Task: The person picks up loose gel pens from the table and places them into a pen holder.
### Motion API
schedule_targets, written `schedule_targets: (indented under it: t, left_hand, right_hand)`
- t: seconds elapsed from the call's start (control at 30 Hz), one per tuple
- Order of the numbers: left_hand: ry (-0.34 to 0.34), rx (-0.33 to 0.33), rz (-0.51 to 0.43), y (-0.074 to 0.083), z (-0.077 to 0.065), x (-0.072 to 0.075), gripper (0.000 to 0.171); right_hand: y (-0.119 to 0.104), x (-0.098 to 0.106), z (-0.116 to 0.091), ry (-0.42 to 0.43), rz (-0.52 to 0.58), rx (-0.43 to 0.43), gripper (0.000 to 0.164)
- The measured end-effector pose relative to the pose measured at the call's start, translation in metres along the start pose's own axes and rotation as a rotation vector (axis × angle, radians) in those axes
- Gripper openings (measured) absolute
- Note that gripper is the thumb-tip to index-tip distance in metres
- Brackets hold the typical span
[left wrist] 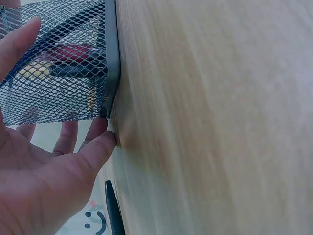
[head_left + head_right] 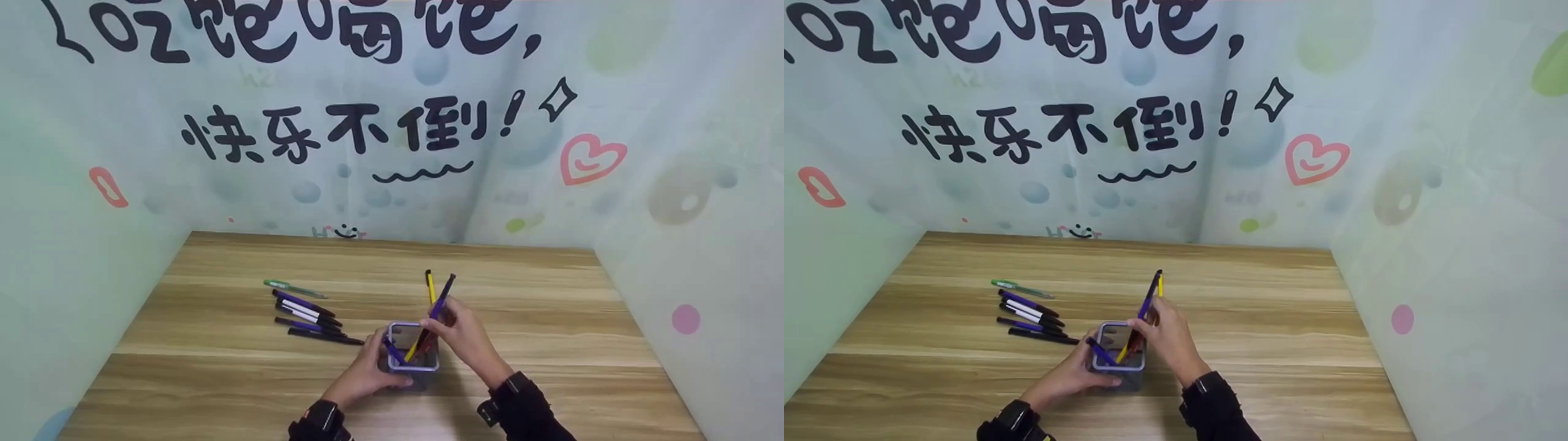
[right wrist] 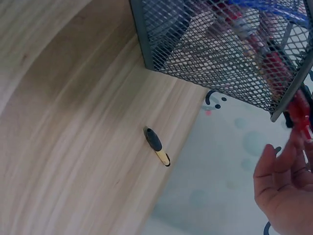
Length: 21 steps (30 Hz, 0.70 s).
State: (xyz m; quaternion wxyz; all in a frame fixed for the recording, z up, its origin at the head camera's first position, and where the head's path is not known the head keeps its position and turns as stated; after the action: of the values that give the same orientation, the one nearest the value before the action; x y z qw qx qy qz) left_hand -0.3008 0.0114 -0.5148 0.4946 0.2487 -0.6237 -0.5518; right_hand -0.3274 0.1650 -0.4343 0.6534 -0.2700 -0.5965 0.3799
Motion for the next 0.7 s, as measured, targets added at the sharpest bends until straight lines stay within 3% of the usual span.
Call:
schedule_targets:
  t: [0.37, 0.7]
  left_hand:
    - [0.011, 0.006, -0.011, -0.0013, 0.0009, -0.0004, 0.094]
    - [0.016, 0.026, 0.004, -0.0046, -0.0002, -0.0005, 0.097]
  right_hand:
    - [0.0038, 0.0009, -0.0008, 0.002, 0.030, -0.056, 0.015]
    - [-0.0008, 0.0064, -0.0043, 0.026, 0.090, 0.021, 0.025]
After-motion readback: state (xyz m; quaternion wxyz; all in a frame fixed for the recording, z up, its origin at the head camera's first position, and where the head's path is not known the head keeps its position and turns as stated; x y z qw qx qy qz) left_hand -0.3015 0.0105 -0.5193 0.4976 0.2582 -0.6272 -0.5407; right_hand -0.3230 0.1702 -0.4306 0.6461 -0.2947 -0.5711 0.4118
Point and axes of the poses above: each hand's wrist, its own z-axis towards the middle knuckle, its own x-axis out of the back of the hand, y = z × x, the point moved 9 cm from there along z, towards the middle knuckle, and after that the axes turned 6 degrees about -x, right-handed, at the moved point
